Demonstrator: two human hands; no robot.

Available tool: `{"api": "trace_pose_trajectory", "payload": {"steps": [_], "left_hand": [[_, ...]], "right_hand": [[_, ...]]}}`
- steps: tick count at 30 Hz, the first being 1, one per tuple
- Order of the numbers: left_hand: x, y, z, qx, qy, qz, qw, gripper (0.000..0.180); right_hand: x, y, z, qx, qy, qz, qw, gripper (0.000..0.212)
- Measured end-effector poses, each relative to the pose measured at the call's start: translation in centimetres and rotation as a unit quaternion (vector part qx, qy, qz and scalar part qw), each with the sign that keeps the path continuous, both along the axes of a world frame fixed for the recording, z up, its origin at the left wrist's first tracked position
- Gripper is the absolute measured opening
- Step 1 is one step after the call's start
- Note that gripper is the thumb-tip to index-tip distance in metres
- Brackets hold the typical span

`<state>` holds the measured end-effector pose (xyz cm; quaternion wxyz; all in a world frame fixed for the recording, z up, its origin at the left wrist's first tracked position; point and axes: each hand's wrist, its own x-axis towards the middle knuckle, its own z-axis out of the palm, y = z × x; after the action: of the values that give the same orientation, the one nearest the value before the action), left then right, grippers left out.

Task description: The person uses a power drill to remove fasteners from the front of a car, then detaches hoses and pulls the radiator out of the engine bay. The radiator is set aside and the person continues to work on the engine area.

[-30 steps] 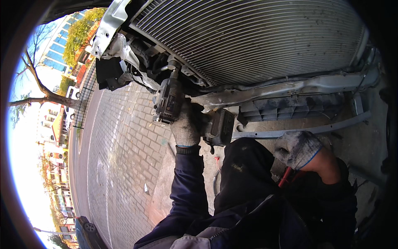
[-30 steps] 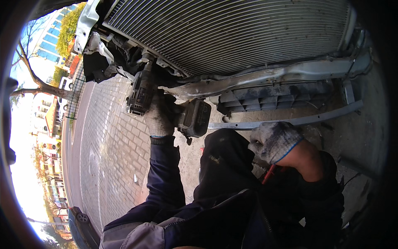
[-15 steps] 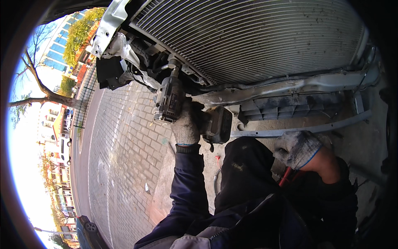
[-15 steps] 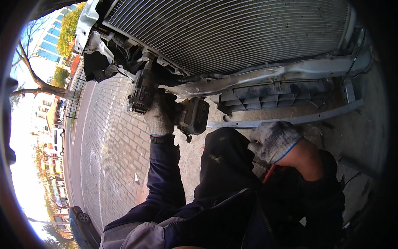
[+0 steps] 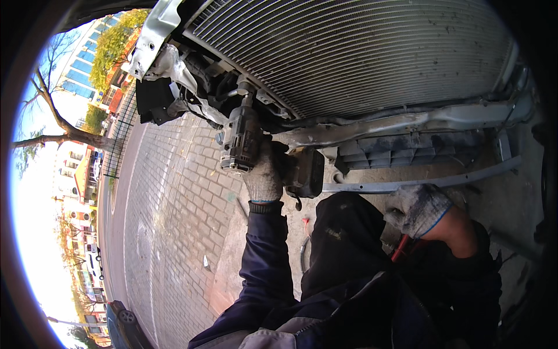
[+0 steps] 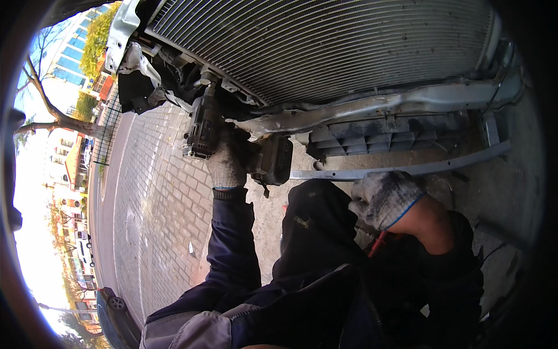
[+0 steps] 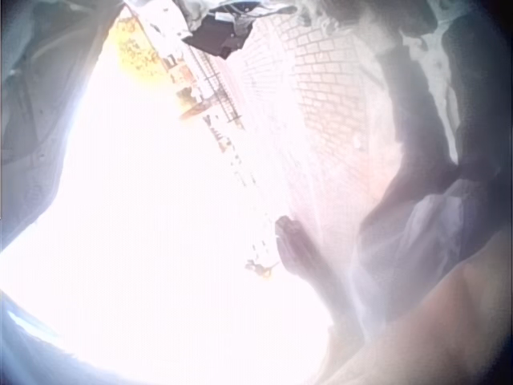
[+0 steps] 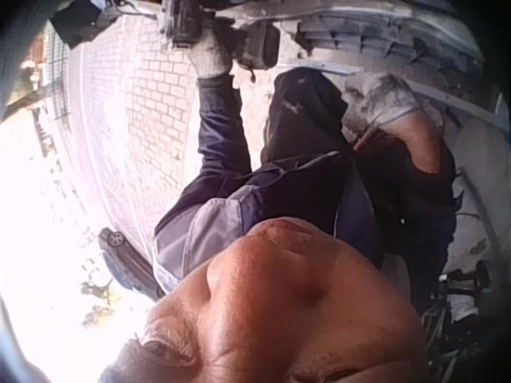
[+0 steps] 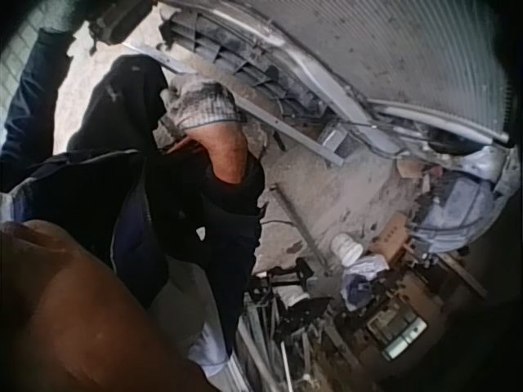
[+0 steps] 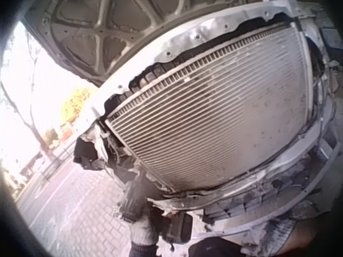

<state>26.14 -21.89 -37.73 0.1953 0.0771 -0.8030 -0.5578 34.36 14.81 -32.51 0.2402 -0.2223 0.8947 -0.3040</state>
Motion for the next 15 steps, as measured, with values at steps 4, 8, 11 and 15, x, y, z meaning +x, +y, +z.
{"api": "trace_pose_trajectory", "payload": {"steps": [4,8,11,15], "left_hand": [[-0.1,-0.1,-0.5,0.186,-0.016,-0.028,0.982,0.034],[-0.2,0.0,-0.6,-0.223,0.107,0.000,0.969,0.035],[-0.2,0.2,-0.4,0.054,0.007,-0.008,0.999,0.036],[-0.3,0.3,0.1,0.021,0.043,-0.008,0.999,0.036]], "right_hand": [[0.0,-0.1,0.3,0.016,0.007,-0.003,1.000,0.030],[0.1,0.0,0.0,-0.001,0.007,-0.004,1.000,0.032],[0.1,0.3,-0.7,0.007,0.006,-0.001,1.000,0.028],[0.5,0.2,-1.7,0.008,0.043,-0.011,0.999,0.020]]}}
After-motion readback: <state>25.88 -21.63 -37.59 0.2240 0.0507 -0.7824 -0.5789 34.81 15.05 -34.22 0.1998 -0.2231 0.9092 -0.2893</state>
